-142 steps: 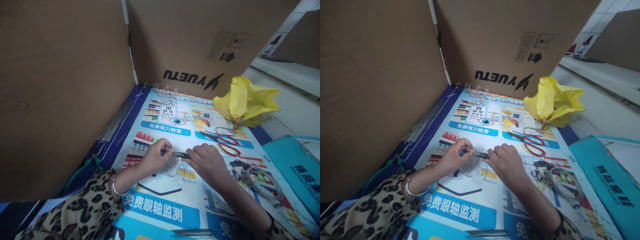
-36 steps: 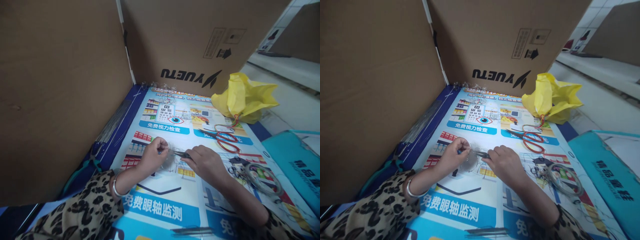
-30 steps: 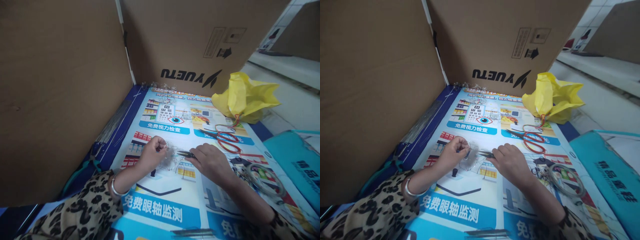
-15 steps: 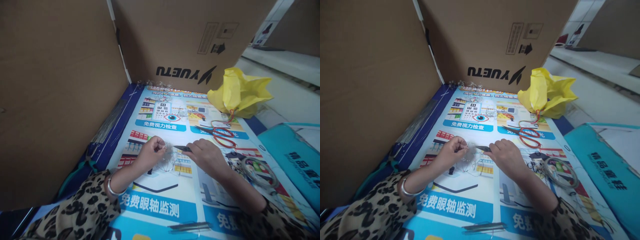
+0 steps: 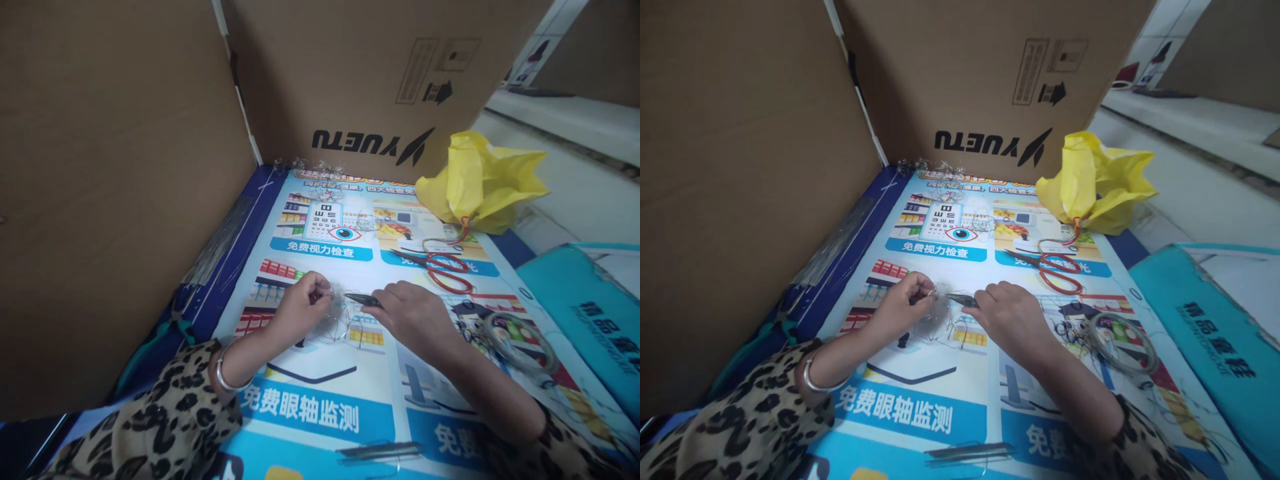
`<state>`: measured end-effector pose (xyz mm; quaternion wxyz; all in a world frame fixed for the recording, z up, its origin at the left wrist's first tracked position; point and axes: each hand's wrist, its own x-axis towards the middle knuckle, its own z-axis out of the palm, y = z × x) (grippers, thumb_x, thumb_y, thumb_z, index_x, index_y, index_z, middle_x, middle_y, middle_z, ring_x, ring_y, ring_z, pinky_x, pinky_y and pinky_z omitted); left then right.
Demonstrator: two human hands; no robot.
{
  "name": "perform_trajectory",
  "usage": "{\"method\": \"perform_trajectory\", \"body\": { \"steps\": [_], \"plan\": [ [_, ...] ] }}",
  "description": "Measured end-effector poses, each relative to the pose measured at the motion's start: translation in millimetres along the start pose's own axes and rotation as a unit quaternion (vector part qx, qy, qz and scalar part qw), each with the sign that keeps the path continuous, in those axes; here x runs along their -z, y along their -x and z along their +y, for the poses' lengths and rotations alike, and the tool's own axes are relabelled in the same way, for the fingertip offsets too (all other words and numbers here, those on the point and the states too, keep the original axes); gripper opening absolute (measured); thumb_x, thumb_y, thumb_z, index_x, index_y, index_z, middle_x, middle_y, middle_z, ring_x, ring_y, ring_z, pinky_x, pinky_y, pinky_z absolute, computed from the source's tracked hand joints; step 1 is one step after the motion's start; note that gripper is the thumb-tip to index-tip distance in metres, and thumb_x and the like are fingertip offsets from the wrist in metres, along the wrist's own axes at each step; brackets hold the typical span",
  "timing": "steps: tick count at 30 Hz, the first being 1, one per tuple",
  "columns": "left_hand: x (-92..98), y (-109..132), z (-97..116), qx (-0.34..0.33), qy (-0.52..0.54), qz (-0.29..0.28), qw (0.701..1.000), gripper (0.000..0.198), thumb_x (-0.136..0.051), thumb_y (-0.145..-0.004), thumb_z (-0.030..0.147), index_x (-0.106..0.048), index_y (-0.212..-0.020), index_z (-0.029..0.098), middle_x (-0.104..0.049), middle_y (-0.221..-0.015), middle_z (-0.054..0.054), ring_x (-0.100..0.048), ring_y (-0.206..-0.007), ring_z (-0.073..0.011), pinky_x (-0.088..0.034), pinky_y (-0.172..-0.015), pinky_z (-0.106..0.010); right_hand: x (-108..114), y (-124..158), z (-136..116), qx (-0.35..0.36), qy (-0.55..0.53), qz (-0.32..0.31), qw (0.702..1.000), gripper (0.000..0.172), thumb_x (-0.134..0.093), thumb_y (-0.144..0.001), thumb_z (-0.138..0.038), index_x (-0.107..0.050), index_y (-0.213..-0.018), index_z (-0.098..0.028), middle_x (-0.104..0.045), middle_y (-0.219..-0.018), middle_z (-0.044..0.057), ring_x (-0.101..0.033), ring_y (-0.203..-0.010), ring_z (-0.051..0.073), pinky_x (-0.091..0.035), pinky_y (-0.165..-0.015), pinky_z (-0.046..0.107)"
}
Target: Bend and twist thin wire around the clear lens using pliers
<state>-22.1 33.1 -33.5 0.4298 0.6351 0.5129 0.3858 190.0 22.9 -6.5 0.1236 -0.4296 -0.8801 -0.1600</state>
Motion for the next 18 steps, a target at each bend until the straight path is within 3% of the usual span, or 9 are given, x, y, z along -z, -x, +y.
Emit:
{"method": "perform_trajectory", "body": {
  "steps": [10,15,18],
  "plan": [
    [0.8,0.9,-4.1,-0.051,-0.086,-0.006,0.995,0.027,-0.056,-0.071,0.013,-0.055,-0.097,0.020,-0.062,-0.091,-0.002,-0.058,-0.082,-0.0153,-0.045,-0.074,-0.028,-4.3,0.9,3.6,0.002,0.008,0.003,1.000,0.035,-0.045,-0.088,-0.043,-0.061,-0.070,-0.017,-0.059,-0.063,0.003,-0.050,-0.064,0.015,-0.027,-0.060,0.028],
    [4.0,0.9,0.3,-0.124,-0.120,0.006,0.985,0.028,-0.059,-0.074,0.016,-0.057,-0.101,0.020,-0.061,-0.107,-0.006,-0.053,-0.103,-0.0198,-0.041,-0.091,-0.036,-5.7,0.8,4.8,0.003,0.015,0.009,1.000,0.034,-0.044,-0.088,-0.042,-0.062,-0.072,-0.017,-0.059,-0.064,0.004,-0.051,-0.065,0.016,-0.027,-0.060,0.028],
    [6.0,0.8,5.1,-0.168,-0.136,0.024,0.976,0.021,-0.060,-0.077,0.021,-0.061,-0.097,0.021,-0.062,-0.104,-0.007,-0.052,-0.104,-0.0210,-0.039,-0.092,-0.038,-6.6,1.6,5.5,0.005,0.013,0.014,1.000,0.035,-0.044,-0.088,-0.042,-0.062,-0.073,-0.017,-0.059,-0.064,0.004,-0.051,-0.066,0.016,-0.027,-0.060,0.028]
  ]
}}
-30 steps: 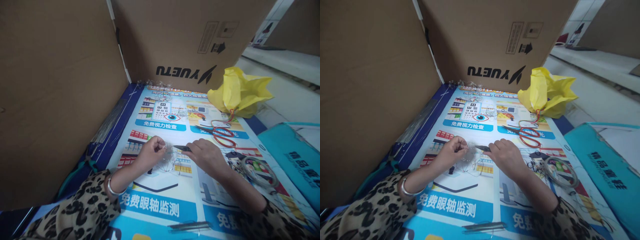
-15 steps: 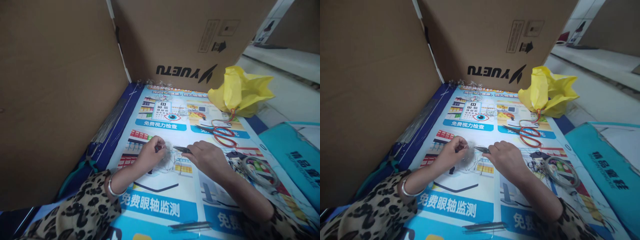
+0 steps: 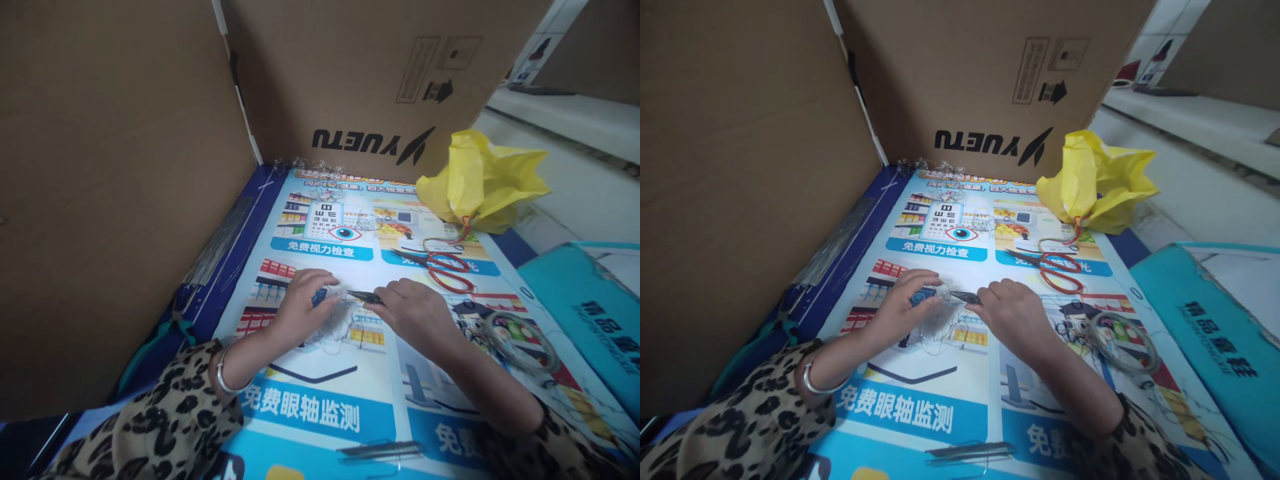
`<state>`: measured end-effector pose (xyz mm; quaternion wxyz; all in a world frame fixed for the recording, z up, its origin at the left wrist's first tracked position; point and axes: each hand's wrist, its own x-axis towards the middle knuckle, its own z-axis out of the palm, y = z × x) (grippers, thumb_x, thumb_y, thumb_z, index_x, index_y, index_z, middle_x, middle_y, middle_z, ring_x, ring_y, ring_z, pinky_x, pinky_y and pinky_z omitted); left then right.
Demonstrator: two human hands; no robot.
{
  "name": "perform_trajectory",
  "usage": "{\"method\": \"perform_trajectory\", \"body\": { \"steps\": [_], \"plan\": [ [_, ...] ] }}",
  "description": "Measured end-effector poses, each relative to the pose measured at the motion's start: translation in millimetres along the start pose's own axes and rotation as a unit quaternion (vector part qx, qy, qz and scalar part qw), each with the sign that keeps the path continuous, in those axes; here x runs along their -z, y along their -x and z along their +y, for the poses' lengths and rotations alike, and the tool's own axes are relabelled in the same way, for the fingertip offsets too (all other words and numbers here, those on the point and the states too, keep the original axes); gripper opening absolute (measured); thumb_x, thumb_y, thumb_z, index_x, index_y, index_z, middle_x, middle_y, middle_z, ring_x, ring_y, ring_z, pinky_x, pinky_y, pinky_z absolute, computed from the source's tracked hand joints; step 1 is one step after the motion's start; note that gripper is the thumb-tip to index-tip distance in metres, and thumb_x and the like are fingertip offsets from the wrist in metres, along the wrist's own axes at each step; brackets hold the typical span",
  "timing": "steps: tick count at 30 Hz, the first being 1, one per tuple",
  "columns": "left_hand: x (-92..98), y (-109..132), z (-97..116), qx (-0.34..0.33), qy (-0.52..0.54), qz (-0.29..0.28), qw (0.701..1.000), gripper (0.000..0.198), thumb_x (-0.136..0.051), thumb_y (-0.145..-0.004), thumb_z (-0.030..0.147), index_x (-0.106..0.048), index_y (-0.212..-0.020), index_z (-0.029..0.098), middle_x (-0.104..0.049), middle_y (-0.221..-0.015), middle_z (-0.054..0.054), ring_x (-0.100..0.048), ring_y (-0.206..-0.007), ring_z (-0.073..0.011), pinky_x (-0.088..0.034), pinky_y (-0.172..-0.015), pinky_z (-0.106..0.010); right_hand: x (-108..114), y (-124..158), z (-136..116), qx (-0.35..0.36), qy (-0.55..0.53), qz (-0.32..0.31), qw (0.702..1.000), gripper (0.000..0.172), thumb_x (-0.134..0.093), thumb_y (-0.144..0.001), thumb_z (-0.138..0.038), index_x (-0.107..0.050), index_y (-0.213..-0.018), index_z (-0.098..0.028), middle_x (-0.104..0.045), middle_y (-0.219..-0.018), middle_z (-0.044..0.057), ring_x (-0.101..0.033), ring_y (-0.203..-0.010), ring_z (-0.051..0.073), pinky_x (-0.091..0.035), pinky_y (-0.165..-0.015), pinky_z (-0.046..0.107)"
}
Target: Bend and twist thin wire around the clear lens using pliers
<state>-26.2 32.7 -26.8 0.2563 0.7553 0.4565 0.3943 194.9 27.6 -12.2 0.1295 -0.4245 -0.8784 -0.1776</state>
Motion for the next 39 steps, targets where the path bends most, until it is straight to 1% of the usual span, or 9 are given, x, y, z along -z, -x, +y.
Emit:
{"method": "perform_trajectory", "body": {
  "steps": [12,15,17,19,22,25,27,35,39],
  "plan": [
    [4.5,-0.3,8.9,-0.082,-0.065,-0.002,0.994,0.014,-0.051,-0.084,0.023,-0.065,-0.081,0.020,-0.068,-0.077,-0.003,-0.057,-0.077,-0.0163,-0.041,-0.075,-0.031,-0.3,-1.5,-3.2,-0.002,-0.015,-0.010,1.000,0.033,-0.047,-0.087,-0.042,-0.062,-0.072,-0.017,-0.059,-0.065,0.005,-0.051,-0.067,0.016,-0.029,-0.062,0.028],
    [4.0,0.8,8.4,-0.068,-0.084,0.032,0.994,0.015,-0.050,-0.083,0.020,-0.064,-0.077,0.019,-0.065,-0.074,-0.004,-0.056,-0.075,-0.0165,-0.042,-0.071,-0.029,-2.6,-1.6,-3.3,-0.042,-0.047,-0.030,0.998,0.033,-0.046,-0.086,-0.043,-0.062,-0.072,-0.017,-0.061,-0.067,0.005,-0.054,-0.069,0.016,-0.031,-0.061,0.026],
    [3.8,1.0,8.2,-0.058,-0.087,0.053,0.993,0.014,-0.050,-0.081,0.017,-0.063,-0.074,0.019,-0.063,-0.071,-0.003,-0.056,-0.073,-0.0159,-0.042,-0.069,-0.027,-2.5,-2.6,-3.7,-0.111,-0.093,-0.044,0.988,0.033,-0.048,-0.084,-0.046,-0.060,-0.071,-0.018,-0.061,-0.068,0.004,-0.055,-0.068,0.016,-0.032,-0.058,0.025],
    [3.6,1.1,8.0,-0.051,-0.084,0.065,0.993,0.013,-0.050,-0.080,0.015,-0.061,-0.073,0.018,-0.062,-0.069,-0.003,-0.055,-0.071,-0.0152,-0.042,-0.068,-0.027,-0.6,-4.3,-5.6,-0.207,-0.168,-0.071,0.961,0.034,-0.052,-0.079,-0.050,-0.056,-0.066,-0.019,-0.058,-0.062,0.001,-0.053,-0.059,0.013,-0.031,-0.052,0.023],
    [3.2,1.6,7.6,-0.038,-0.080,0.081,0.993,0.013,-0.050,-0.079,0.015,-0.061,-0.073,0.018,-0.062,-0.070,-0.003,-0.055,-0.070,-0.0144,-0.041,-0.067,-0.025,2.9,-6.6,-12.6,-0.314,-0.318,-0.131,0.885,0.035,-0.056,-0.073,-0.053,-0.051,-0.062,-0.020,-0.050,-0.052,-0.003,-0.046,-0.050,0.011,-0.029,-0.045,0.021],
    [2.5,2.2,7.7,-0.019,-0.085,0.088,0.992,0.012,-0.050,-0.079,0.015,-0.060,-0.072,0.018,-0.061,-0.069,-0.002,-0.054,-0.067,-0.0134,-0.041,-0.065,-0.024,2.7,-6.8,-23.7,-0.324,-0.455,-0.162,0.813,0.028,-0.057,-0.072,-0.047,-0.056,-0.071,-0.019,-0.052,-0.058,-0.003,-0.046,-0.054,0.011,-0.031,-0.046,0.021],
    [1.9,2.6,8.2,-0.013,-0.086,0.087,0.992,0.012,-0.050,-0.079,0.015,-0.060,-0.072,0.018,-0.060,-0.070,-0.002,-0.054,-0.068,-0.0131,-0.041,-0.064,-0.024,1.0,-6.3,-31.5,-0.301,-0.513,-0.173,0.785,0.025,-0.058,-0.072,-0.042,-0.057,-0.075,-0.018,-0.052,-0.061,-0.003,-0.045,-0.056,0.011,-0.032,-0.048,0.022],
    [0.7,4.5,9.4,0.012,-0.081,0.078,0.994,0.010,-0.051,-0.078,0.014,-0.058,-0.072,0.018,-0.061,-0.070,-0.001,-0.054,-0.066,-0.0118,-0.040,-0.063,-0.022,0.1,-10.0,-43.2,-0.326,-0.555,-0.178,0.744,0.024,-0.055,-0.074,-0.040,-0.056,-0.069,-0.017,-0.042,-0.056,-0.005,-0.037,-0.053,0.009,-0.030,-0.049,0.022],
    [0.5,4.8,9.6,0.051,-0.070,0.058,0.995,0.008,-0.050,-0.077,0.015,-0.057,-0.073,0.018,-0.060,-0.069,0.001,-0.053,-0.063,-0.0111,-0.040,-0.060,-0.022,1.4,-10.5,-39.9,-0.340,-0.552,-0.174,0.741,0.021,-0.054,-0.074,-0.037,-0.055,-0.067,-0.017,-0.042,-0.055,-0.005,-0.037,-0.052,0.009,-0.029,-0.048,0.022]
  ]
}}
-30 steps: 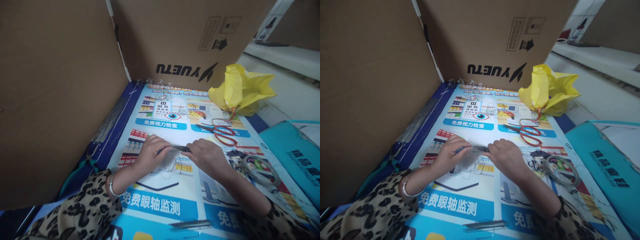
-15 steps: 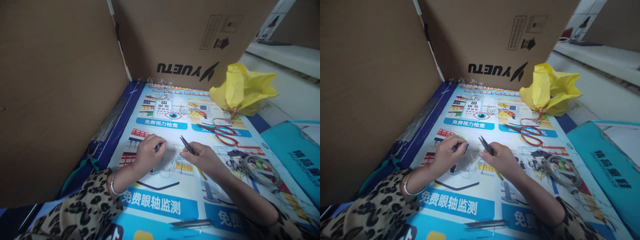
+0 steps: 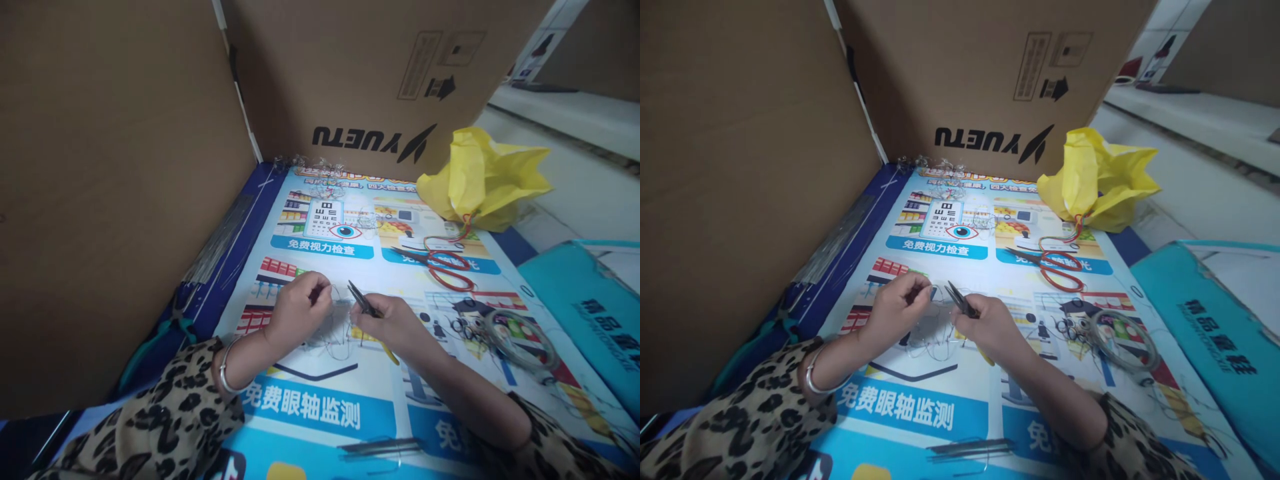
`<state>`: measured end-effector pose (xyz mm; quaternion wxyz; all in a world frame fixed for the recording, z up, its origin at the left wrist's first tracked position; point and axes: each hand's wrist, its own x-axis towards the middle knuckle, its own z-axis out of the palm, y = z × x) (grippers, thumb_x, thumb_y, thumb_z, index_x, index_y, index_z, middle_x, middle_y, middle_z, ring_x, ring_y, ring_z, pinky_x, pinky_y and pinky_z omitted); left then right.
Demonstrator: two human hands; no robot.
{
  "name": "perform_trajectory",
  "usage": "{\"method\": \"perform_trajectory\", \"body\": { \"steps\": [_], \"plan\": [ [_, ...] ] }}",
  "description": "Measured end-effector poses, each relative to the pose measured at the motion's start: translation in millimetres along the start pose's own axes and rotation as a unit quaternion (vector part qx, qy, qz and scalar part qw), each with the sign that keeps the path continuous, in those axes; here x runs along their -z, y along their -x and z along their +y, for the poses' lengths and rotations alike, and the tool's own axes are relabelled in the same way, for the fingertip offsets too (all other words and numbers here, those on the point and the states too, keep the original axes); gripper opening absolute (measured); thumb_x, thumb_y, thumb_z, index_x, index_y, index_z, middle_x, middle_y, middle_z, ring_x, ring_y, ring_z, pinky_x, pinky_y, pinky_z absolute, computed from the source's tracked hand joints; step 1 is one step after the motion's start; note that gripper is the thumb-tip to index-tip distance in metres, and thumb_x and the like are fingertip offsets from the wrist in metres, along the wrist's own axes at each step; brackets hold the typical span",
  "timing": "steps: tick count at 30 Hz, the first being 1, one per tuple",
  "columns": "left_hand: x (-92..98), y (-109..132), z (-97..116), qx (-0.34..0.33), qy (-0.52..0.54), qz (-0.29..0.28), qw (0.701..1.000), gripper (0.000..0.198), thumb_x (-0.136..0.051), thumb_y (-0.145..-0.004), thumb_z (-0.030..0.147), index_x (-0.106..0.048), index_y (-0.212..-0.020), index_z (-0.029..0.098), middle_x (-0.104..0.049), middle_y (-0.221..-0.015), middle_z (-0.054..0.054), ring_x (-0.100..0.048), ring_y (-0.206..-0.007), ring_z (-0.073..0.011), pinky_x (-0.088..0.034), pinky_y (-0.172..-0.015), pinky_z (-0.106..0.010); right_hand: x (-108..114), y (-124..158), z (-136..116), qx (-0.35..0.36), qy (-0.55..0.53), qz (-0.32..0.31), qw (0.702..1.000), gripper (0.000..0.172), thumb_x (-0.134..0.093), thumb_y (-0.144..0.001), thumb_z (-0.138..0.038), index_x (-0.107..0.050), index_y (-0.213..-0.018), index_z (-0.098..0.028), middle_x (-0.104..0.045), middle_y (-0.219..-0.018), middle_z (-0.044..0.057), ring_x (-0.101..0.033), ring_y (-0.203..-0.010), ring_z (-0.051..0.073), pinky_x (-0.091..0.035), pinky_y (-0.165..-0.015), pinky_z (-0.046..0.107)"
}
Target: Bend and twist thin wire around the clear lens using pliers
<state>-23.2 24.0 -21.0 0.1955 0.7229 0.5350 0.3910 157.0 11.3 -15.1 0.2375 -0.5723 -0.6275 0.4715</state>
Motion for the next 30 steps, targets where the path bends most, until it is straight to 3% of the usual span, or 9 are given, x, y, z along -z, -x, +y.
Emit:
{"method": "perform_trajectory", "body": {
  "steps": [9,16,25,30],
  "plan": [
    [0.9,1.0,3.8,0.034,0.025,-0.014,0.999,0.007,-0.049,-0.079,0.017,-0.055,-0.076,0.017,-0.060,-0.071,0.000,-0.054,-0.064,-0.0116,-0.039,-0.059,-0.021,3.6,-3.4,3.4,0.001,0.019,0.028,0.999,0.022,-0.052,-0.073,-0.038,-0.055,-0.067,-0.017,-0.042,-0.055,-0.004,-0.036,-0.050,0.009,-0.028,-0.046,0.022],
    [2.7,2.7,2.8,-0.019,0.052,-0.037,0.998,0.006,-0.050,-0.083,0.018,-0.055,-0.080,0.018,-0.062,-0.075,0.000,-0.056,-0.069,-0.0114,-0.041,-0.063,-0.021,5.4,-5.1,4.3,-0.021,-0.010,0.052,0.998,0.023,-0.055,-0.070,-0.038,-0.062,-0.076,-0.017,-0.051,-0.058,-0.002,-0.043,-0.054,0.011,-0.034,-0.050,0.023],
    [-1.4,3.7,-2.2,-0.073,-0.024,-0.073,0.994,0.007,-0.052,-0.082,0.016,-0.058,-0.081,0.018,-0.064,-0.073,0.001,-0.057,-0.065,-0.0116,-0.041,-0.059,-0.022,3.8,-4.0,3.6,-0.001,0.016,0.041,0.999,0.023,-0.051,-0.072,-0.039,-0.058,-0.067,-0.017,-0.045,-0.054,-0.003,-0.039,-0.049,0.009,-0.030,-0.045,0.022],
    [-0.7,3.2,-2.8,-0.119,-0.003,-0.082,0.989,0.010,-0.051,-0.084,0.018,-0.061,-0.086,0.018,-0.065,-0.078,-0.002,-0.060,-0.073,-0.0139,-0.046,-0.065,-0.025,6.0,-3.6,0.3,-0.003,0.021,0.045,0.999,0.023,-0.051,-0.072,-0.039,-0.053,-0.061,-0.018,-0.040,-0.050,-0.005,-0.036,-0.047,0.008,-0.028,-0.043,0.021]
  ]
}}
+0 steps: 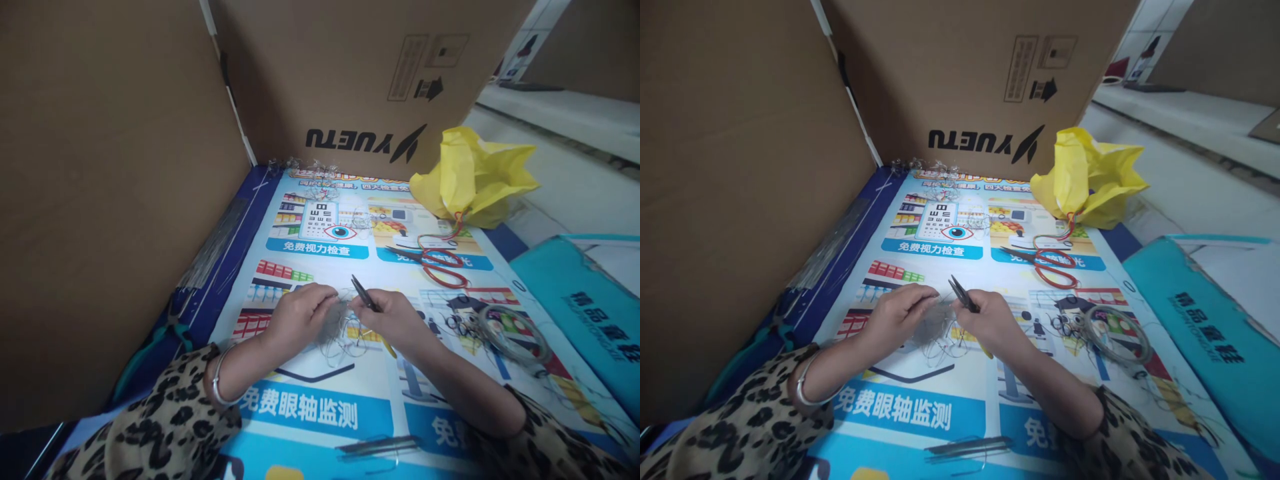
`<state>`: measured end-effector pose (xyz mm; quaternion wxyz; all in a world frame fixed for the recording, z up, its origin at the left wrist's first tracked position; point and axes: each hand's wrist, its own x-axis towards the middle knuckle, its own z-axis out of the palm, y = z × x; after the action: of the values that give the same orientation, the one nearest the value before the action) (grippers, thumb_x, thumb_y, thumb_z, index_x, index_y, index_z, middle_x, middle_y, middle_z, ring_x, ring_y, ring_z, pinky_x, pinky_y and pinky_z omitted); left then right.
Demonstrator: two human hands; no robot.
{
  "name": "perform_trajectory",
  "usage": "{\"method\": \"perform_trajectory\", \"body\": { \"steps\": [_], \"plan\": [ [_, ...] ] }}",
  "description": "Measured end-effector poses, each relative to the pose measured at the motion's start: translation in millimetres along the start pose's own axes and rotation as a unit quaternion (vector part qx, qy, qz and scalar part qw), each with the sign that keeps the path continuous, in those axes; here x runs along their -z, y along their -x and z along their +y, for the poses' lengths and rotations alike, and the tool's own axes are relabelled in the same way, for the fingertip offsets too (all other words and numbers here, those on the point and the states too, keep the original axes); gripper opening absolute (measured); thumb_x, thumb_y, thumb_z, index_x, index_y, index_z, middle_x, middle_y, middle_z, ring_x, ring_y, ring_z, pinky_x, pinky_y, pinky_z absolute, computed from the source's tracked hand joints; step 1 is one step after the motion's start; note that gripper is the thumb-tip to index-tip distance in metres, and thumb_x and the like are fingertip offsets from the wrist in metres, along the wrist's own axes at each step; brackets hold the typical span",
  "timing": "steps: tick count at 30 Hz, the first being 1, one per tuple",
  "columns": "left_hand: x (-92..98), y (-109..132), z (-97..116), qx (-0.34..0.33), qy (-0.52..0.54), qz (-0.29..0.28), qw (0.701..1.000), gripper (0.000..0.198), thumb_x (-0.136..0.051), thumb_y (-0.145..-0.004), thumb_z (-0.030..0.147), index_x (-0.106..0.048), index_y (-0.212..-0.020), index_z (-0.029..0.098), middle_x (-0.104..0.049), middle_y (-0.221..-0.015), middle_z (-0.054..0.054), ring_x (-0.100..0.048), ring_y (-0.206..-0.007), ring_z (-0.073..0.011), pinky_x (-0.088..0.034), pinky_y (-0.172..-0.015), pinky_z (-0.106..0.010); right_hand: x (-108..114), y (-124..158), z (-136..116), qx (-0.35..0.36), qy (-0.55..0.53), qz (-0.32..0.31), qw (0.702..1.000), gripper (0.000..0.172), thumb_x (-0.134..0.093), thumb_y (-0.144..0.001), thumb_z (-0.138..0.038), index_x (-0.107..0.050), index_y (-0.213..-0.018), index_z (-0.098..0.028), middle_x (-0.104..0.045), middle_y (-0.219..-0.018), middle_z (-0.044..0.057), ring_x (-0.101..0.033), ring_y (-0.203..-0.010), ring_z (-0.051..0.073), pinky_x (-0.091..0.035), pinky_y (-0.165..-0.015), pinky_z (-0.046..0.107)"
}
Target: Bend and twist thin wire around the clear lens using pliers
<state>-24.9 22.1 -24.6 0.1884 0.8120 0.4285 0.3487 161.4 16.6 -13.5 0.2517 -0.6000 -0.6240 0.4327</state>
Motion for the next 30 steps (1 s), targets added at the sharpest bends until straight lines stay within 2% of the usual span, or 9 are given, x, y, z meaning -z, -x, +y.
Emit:
{"method": "perform_trajectory", "body": {
  "steps": [3,7,11,17,24,30],
  "plan": [
    [0.9,-0.7,-1.5,-0.041,0.011,0.005,0.999,0.014,-0.050,-0.085,0.017,-0.063,-0.089,0.017,-0.065,-0.080,-0.004,-0.059,-0.077,-0.0150,-0.047,-0.068,-0.027,0.8,0.5,-2.3,0.004,-0.004,0.004,1.000,0.024,-0.052,-0.070,-0.040,-0.052,-0.059,-0.018,-0.039,-0.050,-0.005,-0.037,-0.048,0.008,-0.029,-0.044,0.021],
    [1.2,-0.9,-2.2,-0.058,-0.003,0.023,0.998,0.014,-0.051,-0.083,0.013,-0.064,-0.087,0.016,-0.063,-0.078,-0.005,-0.058,-0.075,-0.0148,-0.047,-0.065,-0.026,-0.5,0.9,-3.8,-0.005,-0.027,-0.006,1.000,0.021,-0.053,-0.068,-0.037,-0.061,-0.067,-0.017,-0.047,-0.053,-0.003,-0.041,-0.049,0.009,-0.032,-0.046,0.021],
    [1.7,0.3,-1.2,-0.084,-0.022,0.024,0.996,0.016,-0.050,-0.083,0.012,-0.064,-0.087,0.016,-0.063,-0.077,-0.005,-0.058,-0.073,-0.0141,-0.047,-0.064,-0.025,-1.8,0.6,-2.1,-0.007,-0.040,-0.011,0.999,0.018,-0.053,-0.068,-0.033,-0.061,-0.069,-0.017,-0.048,-0.052,-0.004,-0.041,-0.048,0.009,-0.032,-0.045,0.021],
    [4.2,-0.1,0.7,-0.099,-0.083,0.034,0.991,0.016,-0.050,-0.083,0.014,-0.065,-0.079,0.017,-0.062,-0.071,-0.004,-0.056,-0.069,-0.0142,-0.043,-0.061,-0.026,-2.6,0.1,3.8,-0.002,-0.027,0.001,1.000,0.021,-0.052,-0.069,-0.033,-0.063,-0.072,-0.015,-0.043,-0.050,-0.005,-0.037,-0.045,0.008,-0.029,-0.042,0.020],
    [2.8,-2.3,6.5,-0.114,-0.083,0.039,0.989,0.015,-0.050,-0.084,0.018,-0.061,-0.074,0.018,-0.063,-0.068,-0.002,-0.056,-0.067,-0.0147,-0.039,-0.065,-0.029,-3.0,1.2,1.2,0.015,-0.016,-0.003,1.000,0.019,-0.051,-0.070,-0.033,-0.059,-0.067,-0.016,-0.042,-0.050,-0.005,-0.038,-0.048,0.008,-0.029,-0.043,0.020],
    [-2.8,-3.9,6.0,-0.132,-0.061,0.059,0.988,0.010,-0.051,-0.081,0.013,-0.059,-0.076,0.018,-0.064,-0.069,-0.001,-0.056,-0.068,-0.0147,-0.037,-0.071,-0.032,-5.4,1.0,0.0,0.028,-0.026,-0.004,0.999,0.012,-0.052,-0.067,-0.027,-0.055,-0.063,-0.016,-0.044,-0.051,-0.005,-0.041,-0.049,0.008,-0.030,-0.044,0.019]
  ]
}}
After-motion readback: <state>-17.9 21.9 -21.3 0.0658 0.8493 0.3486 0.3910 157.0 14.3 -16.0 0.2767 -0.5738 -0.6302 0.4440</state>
